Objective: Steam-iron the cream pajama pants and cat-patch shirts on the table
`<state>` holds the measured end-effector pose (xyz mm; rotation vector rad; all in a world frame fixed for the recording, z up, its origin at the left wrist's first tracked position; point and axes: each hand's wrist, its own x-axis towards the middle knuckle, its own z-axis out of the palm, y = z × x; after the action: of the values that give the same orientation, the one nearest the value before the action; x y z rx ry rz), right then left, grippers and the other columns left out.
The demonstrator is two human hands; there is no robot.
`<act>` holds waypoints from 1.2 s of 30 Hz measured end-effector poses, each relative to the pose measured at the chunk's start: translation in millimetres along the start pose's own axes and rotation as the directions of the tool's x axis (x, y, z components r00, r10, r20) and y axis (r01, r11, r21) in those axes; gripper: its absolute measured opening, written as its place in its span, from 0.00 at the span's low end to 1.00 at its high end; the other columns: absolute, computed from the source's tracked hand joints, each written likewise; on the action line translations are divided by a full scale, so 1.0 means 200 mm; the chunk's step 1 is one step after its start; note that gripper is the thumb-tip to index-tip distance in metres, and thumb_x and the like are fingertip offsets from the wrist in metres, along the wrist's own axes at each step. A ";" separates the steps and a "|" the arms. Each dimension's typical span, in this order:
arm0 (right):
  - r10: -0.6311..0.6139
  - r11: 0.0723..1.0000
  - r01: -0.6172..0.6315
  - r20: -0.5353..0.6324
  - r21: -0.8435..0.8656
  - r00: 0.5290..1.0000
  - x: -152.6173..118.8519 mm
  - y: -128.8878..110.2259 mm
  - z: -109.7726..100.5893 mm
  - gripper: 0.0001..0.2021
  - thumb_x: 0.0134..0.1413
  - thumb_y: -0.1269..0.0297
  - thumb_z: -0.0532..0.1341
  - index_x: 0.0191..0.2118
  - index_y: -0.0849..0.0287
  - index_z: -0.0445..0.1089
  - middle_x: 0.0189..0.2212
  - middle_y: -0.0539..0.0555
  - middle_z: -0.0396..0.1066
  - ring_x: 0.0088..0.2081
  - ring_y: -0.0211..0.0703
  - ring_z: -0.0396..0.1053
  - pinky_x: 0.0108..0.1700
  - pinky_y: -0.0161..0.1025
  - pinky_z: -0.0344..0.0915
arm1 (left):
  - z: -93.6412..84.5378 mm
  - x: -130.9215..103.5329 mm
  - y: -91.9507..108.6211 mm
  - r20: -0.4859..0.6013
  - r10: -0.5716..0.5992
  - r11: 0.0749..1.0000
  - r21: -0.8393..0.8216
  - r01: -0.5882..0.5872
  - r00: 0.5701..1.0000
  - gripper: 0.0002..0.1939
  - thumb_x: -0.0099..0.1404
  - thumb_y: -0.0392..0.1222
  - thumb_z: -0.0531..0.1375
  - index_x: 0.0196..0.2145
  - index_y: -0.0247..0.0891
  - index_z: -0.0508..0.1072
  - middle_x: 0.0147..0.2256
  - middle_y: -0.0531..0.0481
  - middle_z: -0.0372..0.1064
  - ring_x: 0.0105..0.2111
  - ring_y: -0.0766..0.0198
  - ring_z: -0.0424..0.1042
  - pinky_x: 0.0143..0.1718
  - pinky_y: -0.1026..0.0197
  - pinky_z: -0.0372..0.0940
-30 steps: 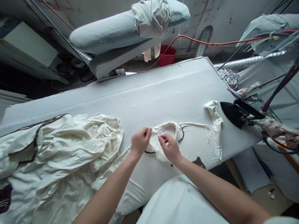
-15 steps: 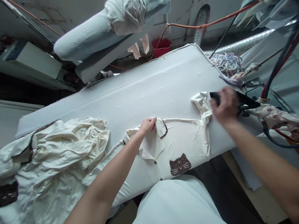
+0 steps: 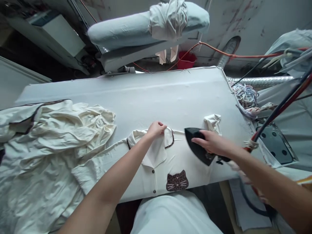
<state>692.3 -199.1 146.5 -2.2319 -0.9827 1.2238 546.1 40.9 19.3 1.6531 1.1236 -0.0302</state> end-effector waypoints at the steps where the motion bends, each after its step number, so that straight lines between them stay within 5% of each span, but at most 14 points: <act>1: 0.000 1.000 0.000 -0.007 0.001 1.000 0.07 -0.04 0.07 0.17 0.58 0.46 0.60 0.31 0.55 0.66 0.18 0.48 0.66 0.17 0.38 0.60 0.20 0.36 0.53 | -0.01 0.01 0.00 -0.003 0.009 1.000 0.020 -0.009 1.000 0.11 0.57 0.45 0.66 0.32 0.37 0.70 0.25 0.51 0.73 0.26 0.63 0.74 0.26 0.65 0.65; 6: 0.171 0.985 -0.164 -0.125 0.062 0.977 0.23 -0.10 0.27 0.18 0.62 0.45 0.55 0.32 0.55 0.63 0.17 0.49 0.65 0.16 0.42 0.63 0.20 0.38 0.55 | -0.04 0.04 -0.03 0.035 0.051 0.995 0.087 -0.054 0.998 0.10 0.56 0.44 0.66 0.35 0.38 0.72 0.28 0.51 0.76 0.27 0.63 0.74 0.26 0.66 0.63; 11: -0.045 0.999 0.047 -0.140 0.013 0.989 0.13 -0.23 0.54 0.16 0.60 0.46 0.59 0.33 0.55 0.67 0.29 0.55 0.75 0.29 0.46 0.72 0.27 0.37 0.59 | -0.08 0.06 0.00 0.144 0.088 0.982 0.155 -0.110 0.986 0.08 0.57 0.42 0.65 0.35 0.38 0.75 0.27 0.52 0.76 0.27 0.63 0.74 0.28 0.65 0.62; 15: 0.032 0.994 -0.042 -0.100 -0.099 0.994 0.17 -0.35 0.78 0.14 0.60 0.50 0.61 0.32 0.54 0.67 0.27 0.54 0.74 0.29 0.47 0.71 0.28 0.38 0.57 | -0.09 0.07 0.08 0.169 0.126 0.951 0.260 -0.168 0.978 0.06 0.56 0.40 0.66 0.33 0.39 0.76 0.27 0.51 0.76 0.30 0.59 0.74 0.33 0.61 0.63; 18: 0.009 0.993 -0.036 -0.235 -0.111 0.972 0.29 -0.39 0.77 0.16 0.61 0.46 0.59 0.35 0.55 0.68 0.29 0.56 0.74 0.32 0.49 0.72 0.30 0.39 0.58 | -0.14 0.03 0.07 0.162 0.203 0.923 0.296 -0.244 0.966 0.05 0.59 0.41 0.65 0.34 0.40 0.77 0.35 0.48 0.78 0.39 0.56 0.74 0.41 0.59 0.64; 21: 0.043 0.994 -0.072 -0.294 -0.086 0.955 0.44 -0.41 0.61 0.18 0.62 0.46 0.57 0.37 0.58 0.69 0.30 0.58 0.75 0.32 0.49 0.72 0.30 0.39 0.59 | -0.28 -0.08 -0.06 -0.090 0.411 0.846 0.408 -0.343 0.907 0.07 0.65 0.42 0.61 0.40 0.42 0.76 0.44 0.47 0.76 0.50 0.53 0.70 0.53 0.54 0.60; 24: 0.002 0.989 -0.020 -0.119 -0.148 0.993 0.55 -0.47 0.46 0.18 0.62 0.46 0.57 0.35 0.58 0.70 0.26 0.55 0.74 0.28 0.45 0.70 0.28 0.38 0.58 | -0.45 -0.22 -0.28 -0.365 0.418 0.825 0.536 -0.179 0.832 0.12 0.64 0.43 0.61 0.45 0.40 0.74 0.47 0.43 0.73 0.52 0.47 0.66 0.54 0.48 0.58; 26: -0.102 0.949 0.132 0.118 -0.286 0.988 0.59 -0.54 0.45 0.18 0.59 0.46 0.59 0.34 0.57 0.71 0.27 0.54 0.74 0.27 0.43 0.70 0.28 0.37 0.57 | -0.53 -0.28 -0.40 -0.399 0.347 0.823 0.563 -0.072 0.849 0.09 0.62 0.42 0.61 0.41 0.40 0.75 0.43 0.43 0.73 0.49 0.47 0.67 0.50 0.47 0.60; 29: -0.200 0.772 0.389 0.388 -0.502 0.899 0.66 -0.69 0.56 0.16 0.54 0.47 0.63 0.36 0.57 0.73 0.32 0.56 0.76 0.33 0.47 0.72 0.31 0.37 0.59 | -0.58 -0.30 -0.46 -0.376 0.344 0.811 0.581 -0.070 0.861 0.04 0.62 0.39 0.59 0.33 0.41 0.75 0.37 0.46 0.75 0.45 0.50 0.69 0.48 0.48 0.60; 32: -0.241 0.669 0.462 0.419 -0.582 0.876 0.73 -0.85 0.70 0.18 0.56 0.47 0.62 0.41 0.57 0.74 0.35 0.57 0.77 0.37 0.51 0.74 0.34 0.38 0.61 | -0.61 -0.25 -0.44 -0.327 0.368 0.794 0.598 -0.110 0.871 0.05 0.62 0.39 0.59 0.34 0.41 0.76 0.38 0.45 0.75 0.46 0.49 0.70 0.50 0.47 0.60; 36: -0.159 0.724 0.364 0.372 -0.586 0.915 0.73 -0.94 0.74 0.20 0.57 0.44 0.61 0.40 0.57 0.73 0.34 0.58 0.76 0.35 0.52 0.74 0.32 0.38 0.60 | -0.73 -0.18 -0.42 -0.123 0.536 0.714 0.595 -0.370 0.835 0.16 0.62 0.33 0.55 0.47 0.39 0.75 0.58 0.42 0.68 0.60 0.52 0.63 0.61 0.49 0.58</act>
<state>547.6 36.5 106.0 -2.2735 -2.0439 1.2285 397.5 127.2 36.8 2.5021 0.9211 0.2417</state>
